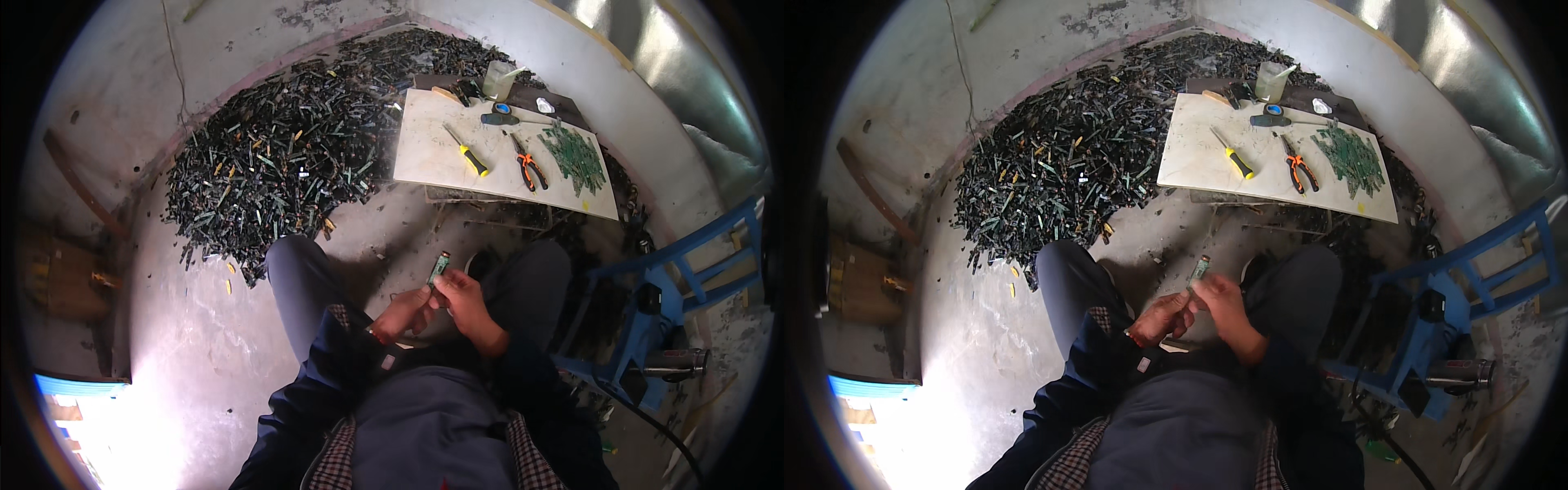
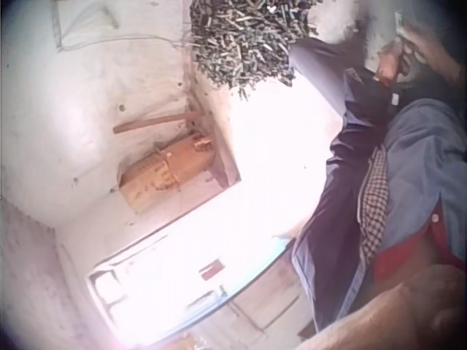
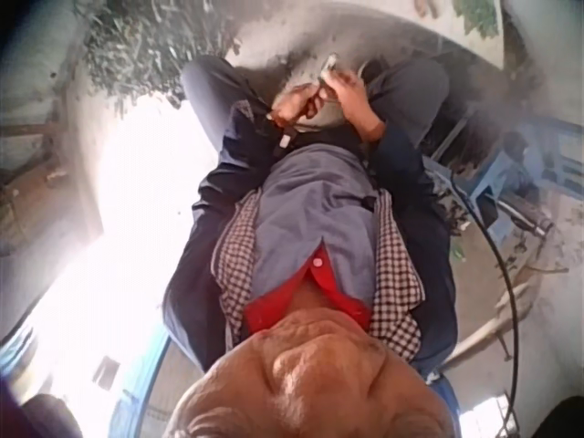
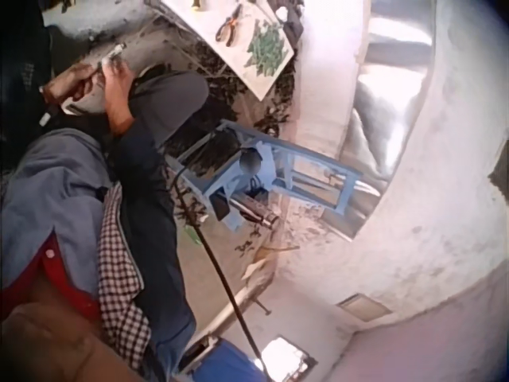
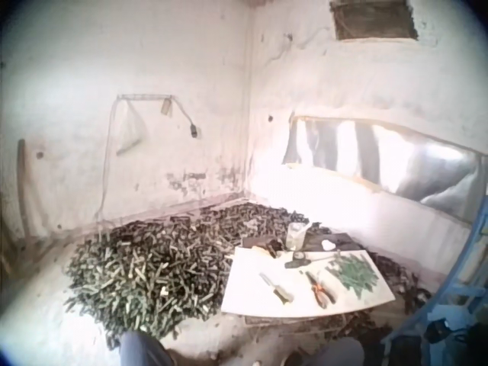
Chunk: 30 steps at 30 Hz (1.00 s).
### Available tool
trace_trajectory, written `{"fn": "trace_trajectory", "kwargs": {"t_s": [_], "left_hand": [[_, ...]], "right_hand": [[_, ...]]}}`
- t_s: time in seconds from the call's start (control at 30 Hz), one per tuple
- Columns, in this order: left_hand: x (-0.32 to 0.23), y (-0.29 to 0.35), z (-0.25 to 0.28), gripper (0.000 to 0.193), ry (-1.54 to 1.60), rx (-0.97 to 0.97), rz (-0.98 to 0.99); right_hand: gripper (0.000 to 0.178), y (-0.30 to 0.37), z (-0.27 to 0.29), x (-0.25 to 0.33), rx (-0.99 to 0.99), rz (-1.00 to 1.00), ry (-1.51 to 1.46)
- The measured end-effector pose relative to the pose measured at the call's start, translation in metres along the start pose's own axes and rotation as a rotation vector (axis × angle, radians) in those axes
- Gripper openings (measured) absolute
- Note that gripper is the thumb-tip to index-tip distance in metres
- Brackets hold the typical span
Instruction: The person disassembles small green circuit boards using pliers and a screwdriver. They remove components from the boards and place the processed pieces on the table, while a large pile of similar debris accumulates on the floor.
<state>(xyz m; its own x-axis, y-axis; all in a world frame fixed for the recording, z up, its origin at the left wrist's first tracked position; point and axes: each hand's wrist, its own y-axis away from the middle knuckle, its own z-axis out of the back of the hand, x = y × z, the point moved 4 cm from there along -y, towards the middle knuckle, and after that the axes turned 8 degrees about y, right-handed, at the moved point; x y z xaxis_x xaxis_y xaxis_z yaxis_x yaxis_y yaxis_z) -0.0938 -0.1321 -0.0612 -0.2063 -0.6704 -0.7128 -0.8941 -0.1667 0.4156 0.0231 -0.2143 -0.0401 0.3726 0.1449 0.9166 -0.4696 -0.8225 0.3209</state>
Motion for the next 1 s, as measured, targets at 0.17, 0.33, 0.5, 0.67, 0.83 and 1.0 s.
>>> {"fn": "trace_trajectory", "kwargs": {"t_s": [0.17, 0.33, 0.5, 0.67, 0.83, 1.0], "left_hand": [[-0.004, 0.000, -0.011, 0.053, 0.004, 0.043, 0.056], [-0.024, -0.008, -0.017, 0.053, -0.003, 0.058, 0.092], [-0.056, -0.031, 0.003, 0.043, -0.119, -0.003, -0.014], [-0.090, -0.073, 0.050, 0.038, -0.020, -0.179, 0.041], [-0.075, -0.103, 0.078, 0.038, -0.167, -0.285, -0.019], [-0.059, -0.111, 0.035, 0.043, -0.744, -0.126, -0.008]], "right_hand": [[0.017, 0.008, -0.003, 0.022, -0.014, 0.074, 0.102], [0.024, -0.023, 0.031, 0.112, -0.171, 0.200, 0.244], [0.025, -0.072, 0.073, 0.231, -0.238, 0.347, 0.563], [0.029, -0.149, 0.091, 0.308, -0.282, 0.294, 0.764], [0.027, -0.269, 0.139, 0.298, -0.274, 0.363, 0.865], [0.025, -0.346, 0.148, 0.287, -0.436, 0.309, 0.829]]}}
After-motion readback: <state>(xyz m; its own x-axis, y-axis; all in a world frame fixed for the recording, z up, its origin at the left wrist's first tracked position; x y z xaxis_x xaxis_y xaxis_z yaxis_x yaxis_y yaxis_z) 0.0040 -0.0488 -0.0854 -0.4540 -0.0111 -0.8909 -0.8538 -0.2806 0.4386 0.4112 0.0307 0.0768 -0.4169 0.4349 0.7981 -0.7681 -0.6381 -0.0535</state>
